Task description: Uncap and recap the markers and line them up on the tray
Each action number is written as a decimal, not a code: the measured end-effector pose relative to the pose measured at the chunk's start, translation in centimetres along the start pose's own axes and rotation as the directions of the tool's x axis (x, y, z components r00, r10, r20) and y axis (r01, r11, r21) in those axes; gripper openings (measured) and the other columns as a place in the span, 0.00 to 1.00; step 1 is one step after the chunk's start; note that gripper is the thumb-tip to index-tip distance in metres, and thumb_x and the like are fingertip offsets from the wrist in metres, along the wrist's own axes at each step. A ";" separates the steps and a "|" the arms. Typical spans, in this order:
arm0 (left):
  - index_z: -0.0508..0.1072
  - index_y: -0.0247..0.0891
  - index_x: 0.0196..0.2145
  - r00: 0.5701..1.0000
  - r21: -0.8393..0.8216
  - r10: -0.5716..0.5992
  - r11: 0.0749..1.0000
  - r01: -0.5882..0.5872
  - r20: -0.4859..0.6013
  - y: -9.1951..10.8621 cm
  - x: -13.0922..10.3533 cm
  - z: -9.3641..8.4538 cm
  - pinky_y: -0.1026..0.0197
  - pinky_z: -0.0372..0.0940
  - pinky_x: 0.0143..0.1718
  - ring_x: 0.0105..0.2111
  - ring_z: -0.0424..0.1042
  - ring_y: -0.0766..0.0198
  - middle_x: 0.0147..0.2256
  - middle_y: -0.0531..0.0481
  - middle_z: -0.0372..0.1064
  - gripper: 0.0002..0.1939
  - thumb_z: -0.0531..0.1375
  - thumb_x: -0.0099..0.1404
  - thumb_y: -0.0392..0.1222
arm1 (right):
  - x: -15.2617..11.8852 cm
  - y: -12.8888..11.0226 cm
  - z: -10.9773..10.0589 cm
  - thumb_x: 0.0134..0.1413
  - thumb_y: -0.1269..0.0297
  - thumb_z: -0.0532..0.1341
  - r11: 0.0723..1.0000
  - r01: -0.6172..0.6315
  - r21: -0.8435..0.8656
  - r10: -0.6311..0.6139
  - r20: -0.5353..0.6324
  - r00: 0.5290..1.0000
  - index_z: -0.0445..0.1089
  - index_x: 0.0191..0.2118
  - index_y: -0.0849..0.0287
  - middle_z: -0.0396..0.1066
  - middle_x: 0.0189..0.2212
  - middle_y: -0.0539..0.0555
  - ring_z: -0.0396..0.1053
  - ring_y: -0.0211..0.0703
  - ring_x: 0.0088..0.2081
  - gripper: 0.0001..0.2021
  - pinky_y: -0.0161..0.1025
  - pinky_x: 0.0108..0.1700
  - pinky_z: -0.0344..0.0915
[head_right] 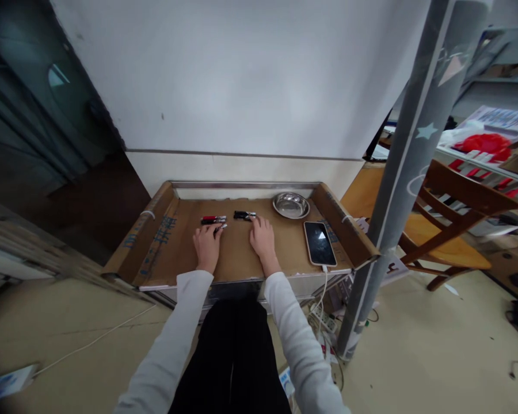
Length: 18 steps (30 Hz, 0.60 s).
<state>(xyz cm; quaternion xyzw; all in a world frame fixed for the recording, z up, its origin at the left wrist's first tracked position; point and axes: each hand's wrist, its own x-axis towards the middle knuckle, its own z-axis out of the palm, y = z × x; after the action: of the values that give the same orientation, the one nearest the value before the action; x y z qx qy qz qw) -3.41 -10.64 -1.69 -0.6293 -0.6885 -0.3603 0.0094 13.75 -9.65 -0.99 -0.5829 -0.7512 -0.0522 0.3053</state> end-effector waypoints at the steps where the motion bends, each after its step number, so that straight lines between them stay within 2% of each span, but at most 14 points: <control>1: 0.73 0.41 0.41 1.000 0.008 -0.023 1.000 0.023 0.008 -0.1 0.1 0.3 0.50 0.58 0.42 0.41 0.62 0.52 0.39 0.42 0.68 0.10 0.54 0.63 0.39 | 0.2 0.2 0.2 0.53 0.73 0.49 0.999 -0.020 -0.040 0.021 0.010 1.000 0.63 0.52 0.61 0.62 0.51 0.60 0.58 0.50 0.50 0.20 0.45 0.51 0.57; 5: 0.72 0.35 0.41 1.000 -0.085 -0.031 0.996 0.031 -0.004 -0.3 1.2 1.7 0.51 0.60 0.47 0.44 0.62 0.53 0.42 0.39 0.63 0.12 0.52 0.62 0.32 | 1.0 0.6 0.6 0.53 0.73 0.51 0.994 -0.027 -0.108 0.033 0.053 0.998 0.68 0.45 0.59 0.64 0.44 0.60 0.59 0.49 0.46 0.15 0.43 0.47 0.56; 9: 0.70 0.32 0.43 0.999 -0.198 0.005 0.980 -0.012 -0.040 -0.2 2.1 2.4 0.53 0.59 0.52 0.48 0.62 0.56 0.45 0.38 0.60 0.16 0.50 0.59 0.26 | 1.3 0.6 0.9 0.55 0.72 0.51 0.990 -0.018 -0.137 0.028 0.071 0.997 0.66 0.49 0.55 0.62 0.46 0.59 0.57 0.49 0.47 0.17 0.43 0.47 0.54; 13: 0.68 0.33 0.43 0.992 -0.191 0.116 0.974 -0.122 -0.043 0.6 2.2 2.6 0.54 0.59 0.51 0.48 0.62 0.56 0.46 0.40 0.59 0.16 0.51 0.58 0.25 | 1.3 0.6 1.1 0.55 0.70 0.51 0.987 -0.017 -0.163 0.033 0.098 0.995 0.64 0.51 0.52 0.61 0.48 0.58 0.56 0.49 0.47 0.18 0.43 0.47 0.53; 18: 0.68 0.34 0.42 0.955 -0.091 0.288 0.955 -0.282 0.066 1.9 2.5 3.6 0.54 0.61 0.48 0.45 0.64 0.55 0.42 0.41 0.62 0.14 0.50 0.60 0.28 | 1.2 0.7 1.2 0.56 0.68 0.51 0.991 -0.030 -0.134 0.042 0.093 0.995 0.67 0.43 0.58 0.64 0.42 0.58 0.58 0.48 0.44 0.11 0.42 0.46 0.53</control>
<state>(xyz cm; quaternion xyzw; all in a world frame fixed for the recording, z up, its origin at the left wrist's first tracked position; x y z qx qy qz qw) -0.64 -6.70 -2.26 -0.7355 -0.5753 -0.3577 0.0088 13.71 -7.89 -1.54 -0.6171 -0.7492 -0.0682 0.2305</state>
